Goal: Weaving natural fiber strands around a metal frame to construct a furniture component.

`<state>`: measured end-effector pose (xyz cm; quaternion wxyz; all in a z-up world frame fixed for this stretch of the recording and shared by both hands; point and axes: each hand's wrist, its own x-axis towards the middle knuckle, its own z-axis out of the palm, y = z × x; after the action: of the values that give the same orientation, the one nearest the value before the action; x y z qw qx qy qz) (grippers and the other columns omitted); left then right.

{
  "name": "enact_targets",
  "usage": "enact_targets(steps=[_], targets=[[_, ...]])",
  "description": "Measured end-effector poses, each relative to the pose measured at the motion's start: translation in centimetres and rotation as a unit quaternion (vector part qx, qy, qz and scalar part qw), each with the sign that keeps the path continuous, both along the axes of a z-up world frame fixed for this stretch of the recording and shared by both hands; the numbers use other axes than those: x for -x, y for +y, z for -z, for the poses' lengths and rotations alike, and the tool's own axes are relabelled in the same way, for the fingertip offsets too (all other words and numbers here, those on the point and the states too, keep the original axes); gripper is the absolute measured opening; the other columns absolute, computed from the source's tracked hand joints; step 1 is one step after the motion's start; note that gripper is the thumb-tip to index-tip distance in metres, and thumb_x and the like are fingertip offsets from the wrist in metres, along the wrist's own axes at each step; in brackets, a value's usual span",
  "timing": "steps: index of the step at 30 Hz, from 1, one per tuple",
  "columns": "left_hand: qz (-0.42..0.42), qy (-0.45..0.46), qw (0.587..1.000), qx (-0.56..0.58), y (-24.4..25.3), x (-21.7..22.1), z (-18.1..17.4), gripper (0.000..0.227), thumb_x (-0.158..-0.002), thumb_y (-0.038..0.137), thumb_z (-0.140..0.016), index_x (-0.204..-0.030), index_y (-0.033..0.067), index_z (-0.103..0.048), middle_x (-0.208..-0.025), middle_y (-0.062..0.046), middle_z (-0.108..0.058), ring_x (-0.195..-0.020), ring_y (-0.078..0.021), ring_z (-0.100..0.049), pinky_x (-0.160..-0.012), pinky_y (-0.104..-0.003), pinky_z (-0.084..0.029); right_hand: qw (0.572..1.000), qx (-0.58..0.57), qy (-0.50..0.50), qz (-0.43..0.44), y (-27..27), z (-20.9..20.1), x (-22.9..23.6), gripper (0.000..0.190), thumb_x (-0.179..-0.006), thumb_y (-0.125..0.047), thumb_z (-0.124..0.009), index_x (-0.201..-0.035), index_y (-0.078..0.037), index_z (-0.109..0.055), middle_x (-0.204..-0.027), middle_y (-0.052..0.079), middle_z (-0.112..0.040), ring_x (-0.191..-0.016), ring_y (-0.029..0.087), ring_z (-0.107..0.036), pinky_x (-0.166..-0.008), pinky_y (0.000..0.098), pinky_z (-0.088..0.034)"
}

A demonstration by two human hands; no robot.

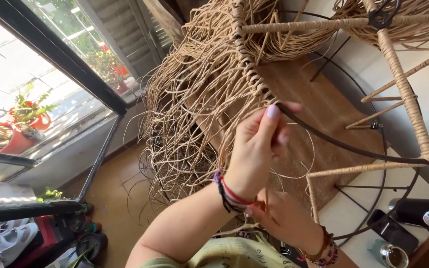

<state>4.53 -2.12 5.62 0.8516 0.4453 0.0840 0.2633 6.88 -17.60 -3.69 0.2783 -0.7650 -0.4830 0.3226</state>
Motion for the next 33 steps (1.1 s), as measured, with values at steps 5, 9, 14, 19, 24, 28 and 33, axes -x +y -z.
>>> enact_targets(steps=[5,9,14,19,24,28,33], targets=[[0.14,-0.002,0.98,0.139,1.5,1.2,-0.2,0.047,-0.108,0.035,-0.047,-0.141,0.004,-0.058,-0.072,0.006,-0.043,-0.052,-0.0032,-0.025,-0.042,-0.017,-0.02,0.997,-0.017,0.002,-0.074,0.4,-0.6,0.4,0.059,-0.097,-0.061,-0.046,-0.126,-0.01,-0.058,-0.103,-0.003,-0.077,-0.087,0.02,-0.075,-0.078,0.0375,-0.056],[0.157,0.028,0.987,0.001,4.0,6.0,4.1,0.038,-0.113,0.024,-0.042,-0.135,0.0009,-0.062,-0.069,0.009,-0.044,-0.05,-0.0016,-0.032,-0.04,-0.014,-0.03,0.996,-0.047,0.028,-0.074,0.7,-1.6,0.6,0.066,-0.093,-0.067,-0.046,-0.136,-0.019,-0.058,-0.097,0.001,-0.073,-0.087,0.017,-0.074,-0.078,0.034,-0.056],[0.123,0.188,0.967,-0.121,6.4,13.0,10.1,0.032,-0.107,0.021,-0.052,-0.123,0.0076,-0.076,-0.064,0.006,-0.043,-0.053,-0.0053,-0.032,-0.046,-0.018,-0.025,0.982,-0.145,0.106,0.05,1.9,-2.5,0.7,0.044,-0.096,-0.036,-0.061,-0.133,-0.012,-0.063,-0.095,-0.001,-0.073,-0.077,0.008,-0.071,-0.065,0.0205,-0.063],[0.23,0.324,0.888,-0.234,9.0,17.2,7.0,0.037,-0.103,0.03,-0.053,-0.121,0.0152,-0.081,-0.056,0.008,-0.038,-0.047,-0.0052,-0.032,-0.043,-0.02,-0.028,0.967,-0.201,0.155,0.023,4.9,-0.5,2.9,0.043,-0.099,-0.031,-0.06,-0.136,-0.008,-0.056,-0.08,-0.002,-0.067,-0.06,0.006,-0.06,-0.054,0.0183,-0.056],[0.077,0.44,0.822,-0.354,14.0,21.2,9.6,0.032,-0.098,0.03,-0.062,-0.114,0.0193,-0.087,-0.05,0.007,-0.045,-0.044,-0.0067,-0.026,-0.042,-0.025,-0.021,0.965,-0.203,0.162,0.034,5.4,-0.4,3.8,0.043,-0.099,-0.025,-0.062,-0.137,-0.006,-0.056,-0.075,-0.003,-0.066,-0.063,0.007,-0.063,-0.058,0.0193,-0.058],[-0.239,0.323,0.773,-0.491,11.1,19.4,9.4,0.019,-0.086,0.005,-0.077,-0.101,0.016,-0.081,-0.091,-0.001,-0.074,-0.078,-0.0131,-0.063,-0.073,-0.027,-0.051,0.963,-0.207,0.159,0.073,4.0,0.5,4.4,0.041,-0.099,-0.023,-0.059,-0.137,-0.007,-0.056,-0.076,-0.001,-0.063,-0.062,0.007,-0.06,-0.056,0.0186,-0.057],[-0.283,-0.007,0.717,-0.637,4.8,15.9,7.6,0.017,-0.096,0.005,-0.068,-0.105,0.0173,-0.075,-0.096,0.0,-0.07,-0.081,-0.0176,-0.063,-0.078,-0.035,-0.05,0.955,-0.178,0.125,0.201,2.0,-1.6,6.9,0.044,-0.095,-0.032,-0.061,-0.132,-0.008,-0.061,-0.074,0.0,-0.068,-0.058,0.01,-0.063,-0.059,0.0224,-0.053]])
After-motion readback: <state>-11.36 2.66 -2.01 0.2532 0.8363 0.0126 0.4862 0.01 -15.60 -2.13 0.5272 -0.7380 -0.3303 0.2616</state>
